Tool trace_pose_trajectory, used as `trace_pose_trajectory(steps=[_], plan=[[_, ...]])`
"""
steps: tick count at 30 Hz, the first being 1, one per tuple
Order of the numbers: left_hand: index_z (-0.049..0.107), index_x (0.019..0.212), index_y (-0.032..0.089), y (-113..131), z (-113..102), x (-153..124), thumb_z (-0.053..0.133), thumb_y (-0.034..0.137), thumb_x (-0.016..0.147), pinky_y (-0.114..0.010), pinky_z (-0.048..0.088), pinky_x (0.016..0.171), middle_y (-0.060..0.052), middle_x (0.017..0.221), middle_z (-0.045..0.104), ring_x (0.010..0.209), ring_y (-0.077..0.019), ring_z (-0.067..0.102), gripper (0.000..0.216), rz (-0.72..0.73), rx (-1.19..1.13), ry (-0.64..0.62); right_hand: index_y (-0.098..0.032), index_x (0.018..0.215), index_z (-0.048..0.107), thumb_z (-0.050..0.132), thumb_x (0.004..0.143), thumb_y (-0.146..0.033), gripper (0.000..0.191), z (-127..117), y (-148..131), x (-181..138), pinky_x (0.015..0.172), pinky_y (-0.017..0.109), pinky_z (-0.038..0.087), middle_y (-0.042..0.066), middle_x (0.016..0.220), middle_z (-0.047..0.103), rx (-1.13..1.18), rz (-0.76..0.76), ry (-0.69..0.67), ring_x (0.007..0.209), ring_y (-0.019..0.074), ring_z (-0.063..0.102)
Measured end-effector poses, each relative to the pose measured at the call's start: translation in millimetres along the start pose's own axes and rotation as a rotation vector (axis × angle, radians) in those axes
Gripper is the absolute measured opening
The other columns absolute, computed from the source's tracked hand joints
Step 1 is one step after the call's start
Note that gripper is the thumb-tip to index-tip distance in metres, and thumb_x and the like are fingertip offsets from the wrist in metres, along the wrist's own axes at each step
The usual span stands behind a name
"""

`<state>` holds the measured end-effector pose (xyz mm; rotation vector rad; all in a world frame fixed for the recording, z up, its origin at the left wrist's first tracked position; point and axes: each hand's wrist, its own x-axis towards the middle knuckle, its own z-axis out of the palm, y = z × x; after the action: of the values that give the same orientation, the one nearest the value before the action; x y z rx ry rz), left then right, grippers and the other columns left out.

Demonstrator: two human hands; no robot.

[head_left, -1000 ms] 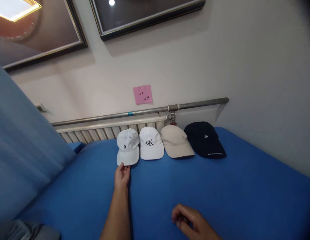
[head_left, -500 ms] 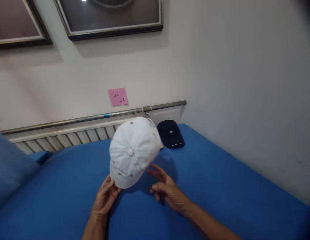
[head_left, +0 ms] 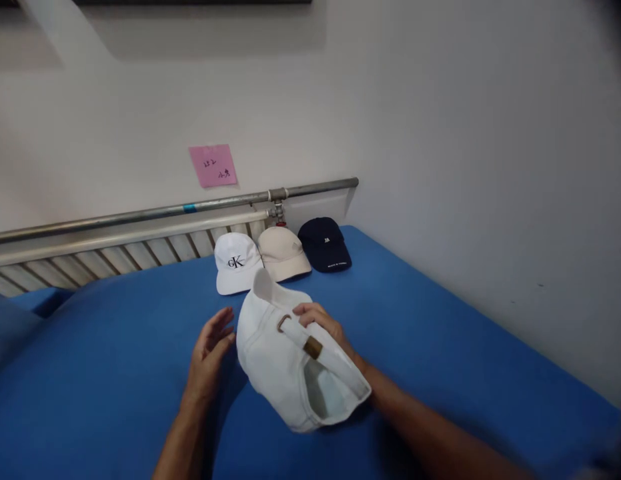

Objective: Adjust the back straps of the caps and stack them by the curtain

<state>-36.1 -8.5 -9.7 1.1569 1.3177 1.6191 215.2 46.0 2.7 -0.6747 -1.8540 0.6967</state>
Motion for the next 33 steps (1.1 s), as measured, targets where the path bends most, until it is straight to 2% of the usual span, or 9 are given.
trace_pose_trajectory(steps=[5, 8, 12, 18, 22, 26, 28, 30, 33], plan=[[0.051, 0.131, 0.031, 26.9, 16.2, -17.0, 0.057, 0.021, 0.084, -0.051, 0.024, 0.114, -0.006, 0.145, 0.044, 0.138, -0.0283, 0.033, 0.049, 0.412, 0.311, -0.167, -0.021, 0.076, 0.061, 0.065, 0.076, -0.024, 0.006, -0.5, 13.2, 3.6, 0.094, 0.036, 0.043, 0.006, 0.116, 0.054, 0.103, 0.063, -0.114, 0.109, 0.0223, 0.056], [0.049, 0.133, 0.029, 43.0, 22.7, -21.9, 0.055, 0.019, 0.085, -0.052, 0.024, 0.114, -0.007, 0.142, 0.049, 0.138, -0.0282, 0.033, 0.050, 0.560, 0.480, -0.356, -0.019, 0.072, 0.060, 0.065, 0.077, -0.026, 0.009, -2.7, 15.9, 7.8, 0.096, 0.035, 0.041, 0.008, 0.118, 0.053, 0.151, 0.065, -0.163, 0.111, 0.0222, 0.054], [0.062, 0.114, 0.026, 61.4, 23.9, -25.7, 0.060, 0.023, 0.082, -0.053, 0.022, 0.113, -0.005, 0.110, 0.068, 0.118, -0.0270, 0.054, 0.033, 0.613, 0.634, -0.555, -0.019, 0.071, 0.060, 0.065, 0.076, -0.024, 0.009, -2.7, 14.9, 13.0, 0.103, 0.037, 0.034, 0.009, 0.129, 0.051, 0.160, 0.110, -0.174, 0.123, 0.0232, 0.047], [0.071, 0.097, 0.028, 73.2, 23.0, -25.4, 0.072, 0.029, 0.074, -0.050, 0.020, 0.114, -0.001, 0.086, 0.071, 0.086, -0.0235, 0.065, 0.023, 0.517, 0.689, -0.696, -0.019, 0.077, 0.062, 0.063, 0.073, -0.020, 0.003, 1.9, 30.6, 17.6, 0.107, 0.040, 0.030, 0.007, 0.138, 0.046, 0.120, 0.260, -0.100, 0.128, 0.0236, 0.044], [0.068, 0.079, 0.024, 70.7, 18.6, -24.3, 0.064, 0.026, 0.079, -0.043, 0.036, 0.104, 0.002, 0.071, 0.067, 0.070, -0.0179, 0.063, 0.005, 0.541, 0.693, -0.520, -0.020, 0.089, 0.063, 0.058, 0.076, -0.019, 0.014, -5.5, 32.5, 24.3, 0.092, 0.037, 0.045, 0.008, 0.123, 0.055, 0.033, 0.292, 0.120, 0.107, 0.0196, 0.057], [0.060, 0.069, 0.021, 68.1, 19.7, -28.6, 0.061, 0.026, 0.079, -0.029, 0.047, 0.064, 0.001, 0.062, 0.059, 0.062, -0.0169, 0.058, 0.011, 0.497, 0.766, -0.223, -0.022, 0.092, 0.059, 0.053, 0.084, -0.017, 0.012, -18.8, -13.5, 23.1, 0.084, 0.036, 0.049, 0.008, 0.104, 0.060, -0.120, 0.000, 0.400, 0.099, 0.0195, 0.058], [0.062, 0.071, 0.021, 64.6, 22.8, -29.9, 0.062, 0.026, 0.078, -0.028, 0.045, 0.058, 0.001, 0.061, 0.060, 0.060, -0.0169, 0.057, 0.009, 0.450, 0.789, -0.201, -0.023, 0.095, 0.058, 0.053, 0.084, -0.012, 0.016, -19.1, -42.3, 15.5, 0.083, 0.036, 0.049, 0.005, 0.092, 0.062, -0.193, -0.204, 0.292, 0.092, 0.0193, 0.060], [0.067, 0.077, 0.021, 59.5, 25.7, -29.6, 0.064, 0.028, 0.077, -0.029, 0.046, 0.061, -0.001, 0.066, 0.066, 0.064, -0.0182, 0.059, 0.008, 0.423, 0.774, -0.236, -0.023, 0.099, 0.058, 0.052, 0.084, -0.009, 0.021, -12.3, -61.6, 6.0, 0.076, 0.032, 0.051, 0.005, 0.091, 0.064, -0.199, -0.290, 0.058, 0.088, 0.0182, 0.062], [0.072, 0.085, 0.023, 52.4, 28.4, -27.9, 0.066, 0.029, 0.077, -0.030, 0.047, 0.065, -0.003, 0.075, 0.071, 0.070, -0.0200, 0.062, 0.012, 0.368, 0.731, -0.296, -0.020, 0.102, 0.058, 0.054, 0.084, -0.012, 0.020, 4.0, -65.0, -4.6, 0.070, 0.029, 0.050, 0.004, 0.085, 0.065, -0.215, -0.179, -0.183, 0.078, 0.0161, 0.062]])
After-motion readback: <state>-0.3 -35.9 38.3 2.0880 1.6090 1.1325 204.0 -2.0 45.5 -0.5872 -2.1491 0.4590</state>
